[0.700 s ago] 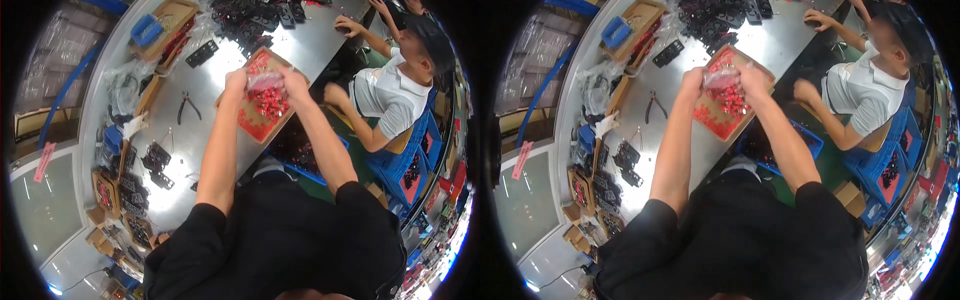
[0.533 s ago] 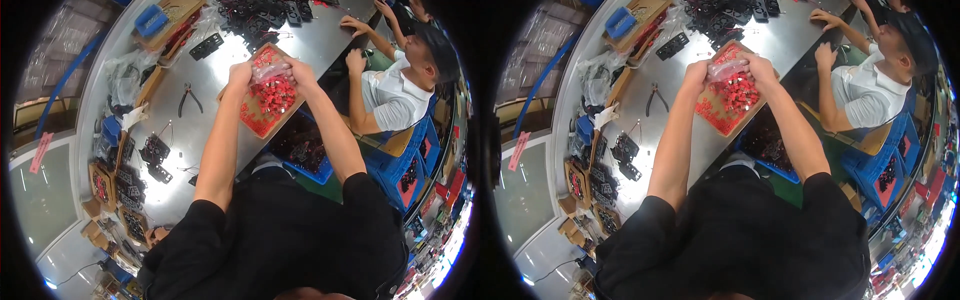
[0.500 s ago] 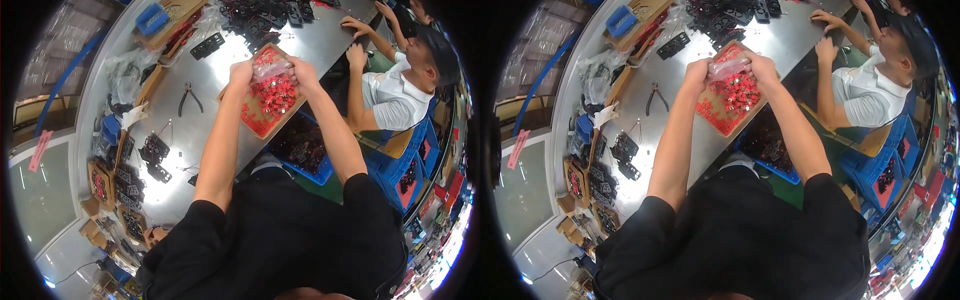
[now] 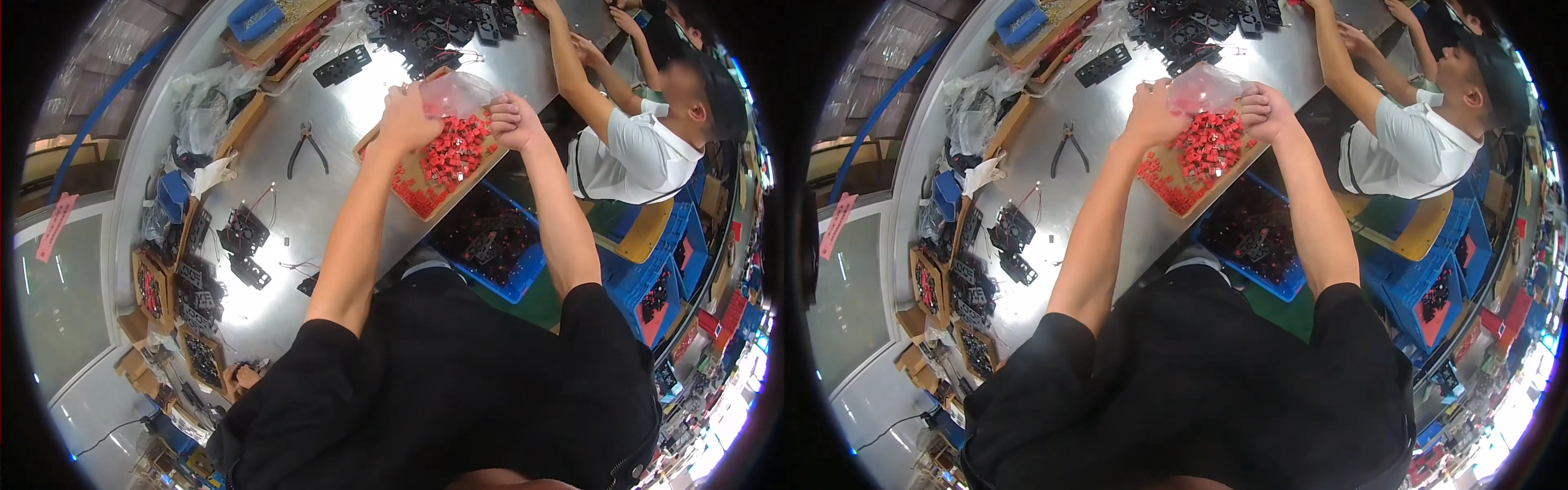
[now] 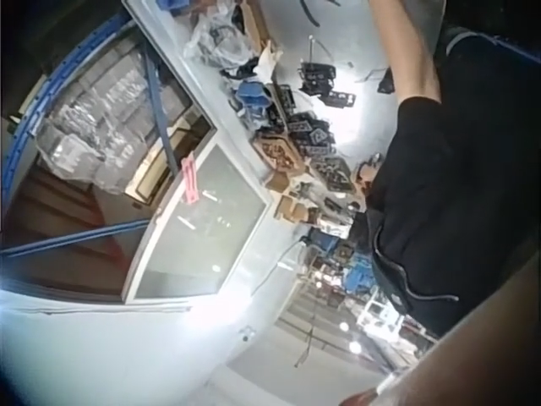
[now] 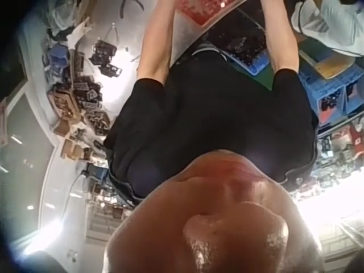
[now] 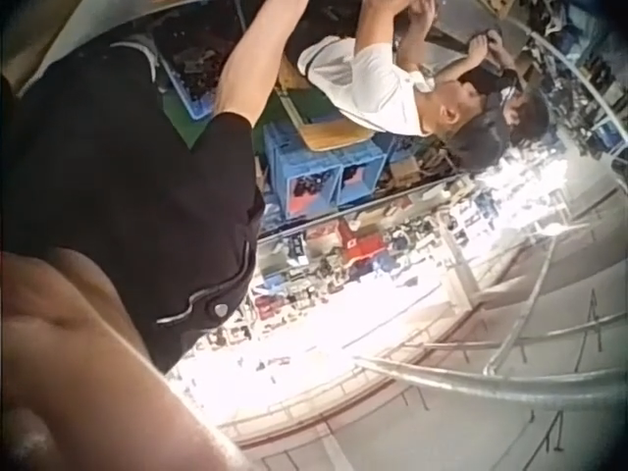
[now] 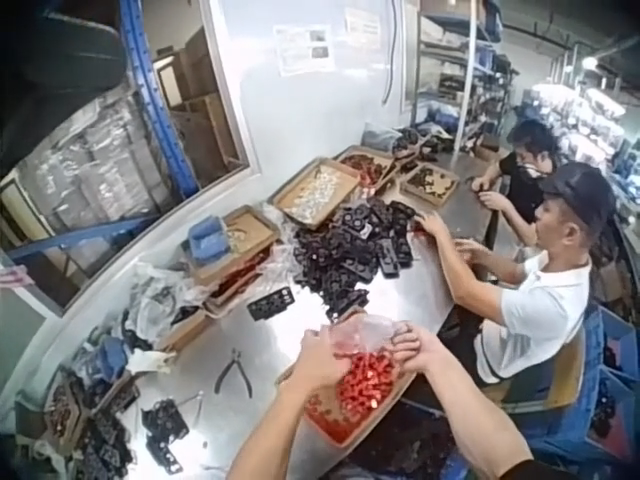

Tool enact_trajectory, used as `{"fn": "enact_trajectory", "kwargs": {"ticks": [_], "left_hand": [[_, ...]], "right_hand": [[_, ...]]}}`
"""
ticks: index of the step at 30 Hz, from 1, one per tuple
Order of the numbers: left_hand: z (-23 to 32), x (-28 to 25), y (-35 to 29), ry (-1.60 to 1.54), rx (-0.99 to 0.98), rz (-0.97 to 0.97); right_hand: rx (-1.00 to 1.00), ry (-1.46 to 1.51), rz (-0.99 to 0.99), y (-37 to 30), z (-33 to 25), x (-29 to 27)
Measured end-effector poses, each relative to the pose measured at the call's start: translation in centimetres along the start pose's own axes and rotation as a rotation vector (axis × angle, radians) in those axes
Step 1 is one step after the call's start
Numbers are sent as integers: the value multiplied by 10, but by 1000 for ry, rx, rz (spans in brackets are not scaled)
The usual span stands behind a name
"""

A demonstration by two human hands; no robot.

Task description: Assembling small electronic components involving wire manipulation and component insertion.

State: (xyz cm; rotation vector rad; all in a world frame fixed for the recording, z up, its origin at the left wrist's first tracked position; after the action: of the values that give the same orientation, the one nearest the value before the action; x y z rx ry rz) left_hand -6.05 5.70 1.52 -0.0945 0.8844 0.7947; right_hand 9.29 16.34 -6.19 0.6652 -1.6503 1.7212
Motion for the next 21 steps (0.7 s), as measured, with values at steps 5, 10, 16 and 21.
{"fn": "enact_trajectory", "kwargs": {"ticks": [5, 10, 16, 21], "left_hand": [[-7, 27, 4, -6, 82, -185], [-18, 2, 14, 90, 110, -125], [-1, 2, -2, 63, 277, 19], [14, -10, -5, 153, 288, 76]], "right_hand": [[-4, -145, 23, -7, 2, -6], [-239, -557, 193, -10, -26, -15], [-248, -715, 283, -9, -34, -44], [-339, -680, 352, -37, -26, -29]]}}
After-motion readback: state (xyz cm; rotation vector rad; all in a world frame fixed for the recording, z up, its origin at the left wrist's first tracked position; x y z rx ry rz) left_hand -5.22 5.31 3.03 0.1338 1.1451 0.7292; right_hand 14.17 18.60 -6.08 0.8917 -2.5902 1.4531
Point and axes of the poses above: each hand's wrist, its own y-axis towards the middle knuckle, its own x-axis out of the palm, z = x × y, the point moved 10 cm from there along y, towards the middle knuckle, and after that the axes turned 6 degrees about z, right-handed, at the moved point
